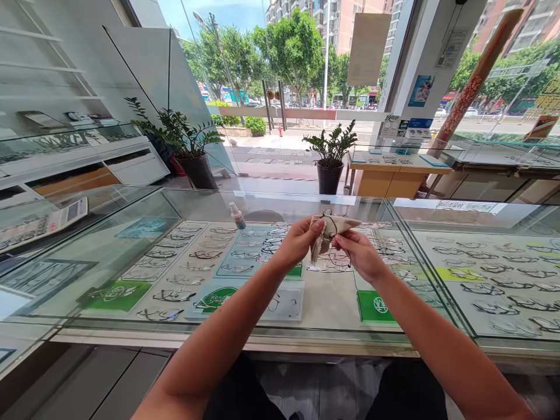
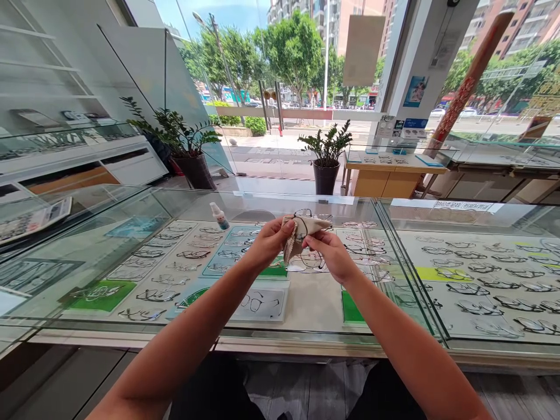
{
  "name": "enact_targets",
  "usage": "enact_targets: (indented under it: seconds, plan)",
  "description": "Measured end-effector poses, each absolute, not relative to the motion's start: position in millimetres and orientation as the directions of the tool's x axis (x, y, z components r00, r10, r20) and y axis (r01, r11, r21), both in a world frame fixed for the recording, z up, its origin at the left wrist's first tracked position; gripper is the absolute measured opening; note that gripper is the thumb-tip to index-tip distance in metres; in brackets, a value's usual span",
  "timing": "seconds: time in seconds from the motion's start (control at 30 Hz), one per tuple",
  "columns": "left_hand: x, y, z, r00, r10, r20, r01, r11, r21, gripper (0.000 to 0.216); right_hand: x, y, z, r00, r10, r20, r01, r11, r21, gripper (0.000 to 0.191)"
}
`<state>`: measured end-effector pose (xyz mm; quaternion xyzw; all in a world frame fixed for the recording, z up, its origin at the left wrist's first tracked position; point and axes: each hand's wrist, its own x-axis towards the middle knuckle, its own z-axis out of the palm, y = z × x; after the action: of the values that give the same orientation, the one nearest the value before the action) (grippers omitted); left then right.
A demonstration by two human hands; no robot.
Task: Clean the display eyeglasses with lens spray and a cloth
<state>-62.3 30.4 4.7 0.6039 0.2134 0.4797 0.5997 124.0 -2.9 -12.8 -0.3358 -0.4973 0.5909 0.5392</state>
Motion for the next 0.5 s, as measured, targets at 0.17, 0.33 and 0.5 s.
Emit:
enact_targets:
  seconds: [0.17, 0.33, 0.5]
  plan:
    - [-61, 28, 6, 0.505, 0.819, 0.273, -0.37, -0.08, 0.926, 0.049, 124, -5, -6, -0.186, 0.977, 0.105, -0.343, 0.036, -0.939, 0.039]
    - [-52, 19, 8, 0.42, 0.857, 0.3, -0.377, -0.136, 0.916, 0.046, 120, -3, -19, -0.232, 0.962, 0.147, -0.328, 0.064, -0.942, 0.04]
    - [-51, 16, 6, 0.313, 0.892, 0.325, -0.296, -0.234, 0.926, 0.048, 115, -5, -26, -0.266, 0.942, 0.206, -0.285, 0.128, -0.95, 0.037]
